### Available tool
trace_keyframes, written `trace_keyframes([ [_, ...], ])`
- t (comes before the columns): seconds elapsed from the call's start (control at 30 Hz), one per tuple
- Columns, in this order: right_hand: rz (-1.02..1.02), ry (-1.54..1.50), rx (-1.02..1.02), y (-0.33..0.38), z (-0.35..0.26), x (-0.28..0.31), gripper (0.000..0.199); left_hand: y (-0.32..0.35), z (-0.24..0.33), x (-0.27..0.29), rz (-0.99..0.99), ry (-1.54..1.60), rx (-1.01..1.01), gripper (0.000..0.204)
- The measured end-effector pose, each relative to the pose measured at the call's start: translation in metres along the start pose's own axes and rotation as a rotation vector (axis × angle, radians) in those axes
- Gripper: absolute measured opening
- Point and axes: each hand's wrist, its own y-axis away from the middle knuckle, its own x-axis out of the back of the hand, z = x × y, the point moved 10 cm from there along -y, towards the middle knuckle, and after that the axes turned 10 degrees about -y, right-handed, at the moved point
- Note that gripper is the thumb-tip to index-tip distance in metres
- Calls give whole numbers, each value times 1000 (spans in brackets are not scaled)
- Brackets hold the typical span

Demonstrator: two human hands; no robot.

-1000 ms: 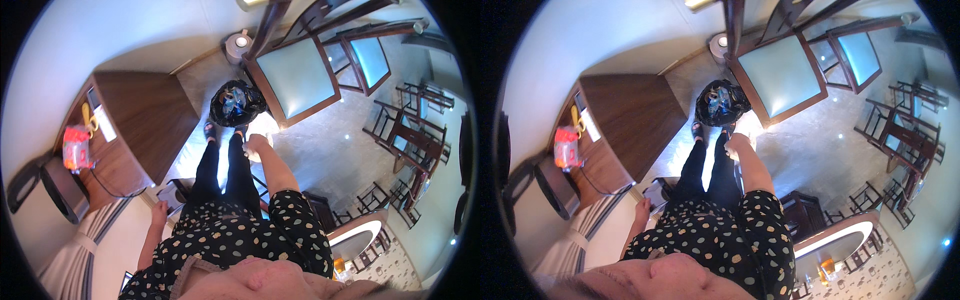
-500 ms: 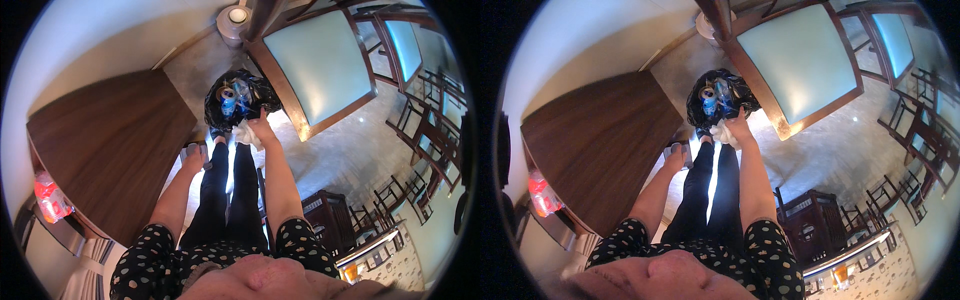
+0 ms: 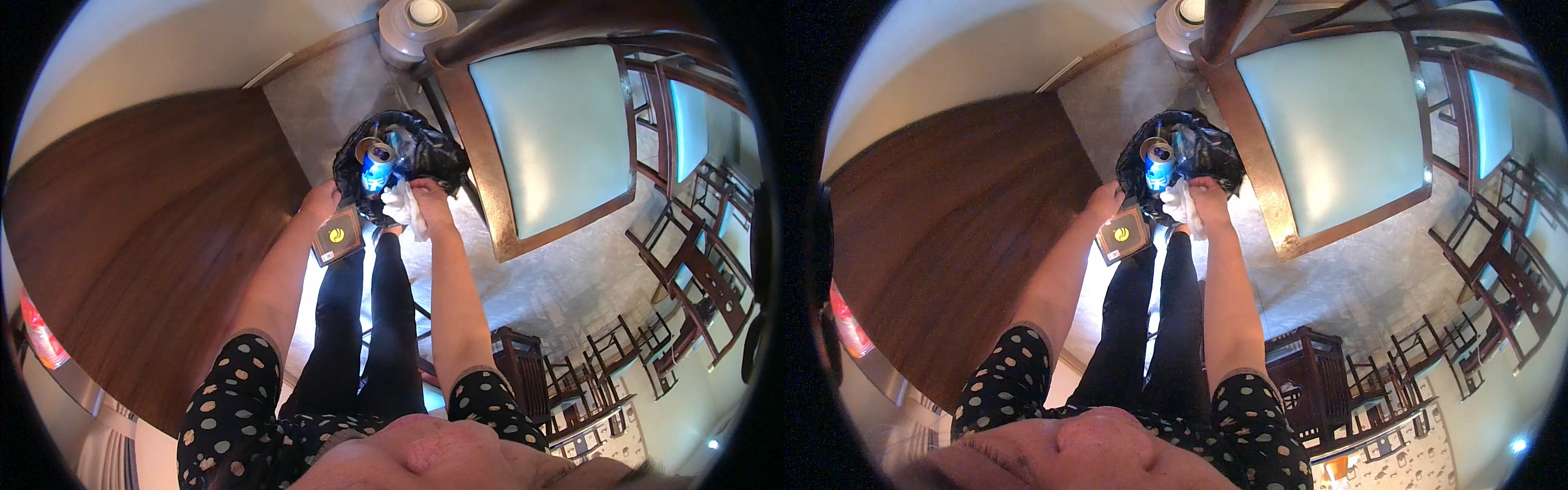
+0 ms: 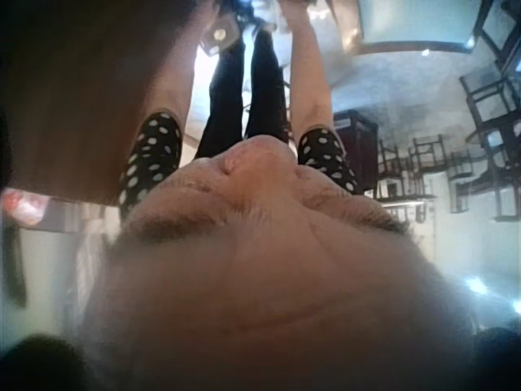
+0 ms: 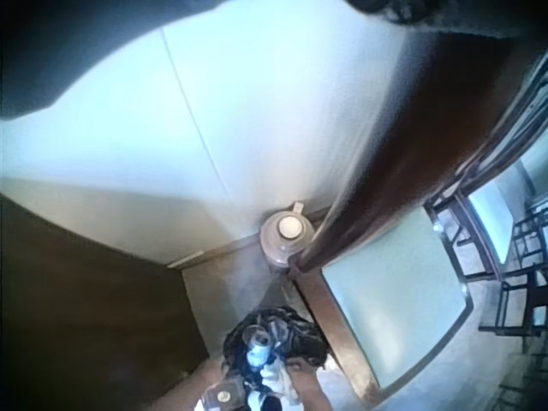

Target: The person wipes the seats and frames of several wooden chairs with a white cloth. They also clean a window sill and a rice cooker. Finally, they pick up a trash bag and a bottle, walk to the kitchen, and place the trash bag into a bin.

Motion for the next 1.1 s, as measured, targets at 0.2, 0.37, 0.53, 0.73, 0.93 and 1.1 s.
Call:
trace_keyframes([
  [0.2,6,226,22,45,-33,17,26,7,-4,0,-45,43,67,25],
  [0.37,-93,594,-125,56,4,49,41,-7,-25,-19,-53,184,136,52],
  [0.53,65,850,-212,24,31,85,90,-44,-40,-52,-136,62,-10,38],
  [0.73,522,736,31,22,-41,90,84,-17,-12,-24,-264,320,136,21],
  [0.93,384,795,49,18,-34,93,40,17,-27,-4,35,149,62,24],
  [1.1,159,633,303,71,-76,55,28,70,21,41,129,89,-8,30],
])
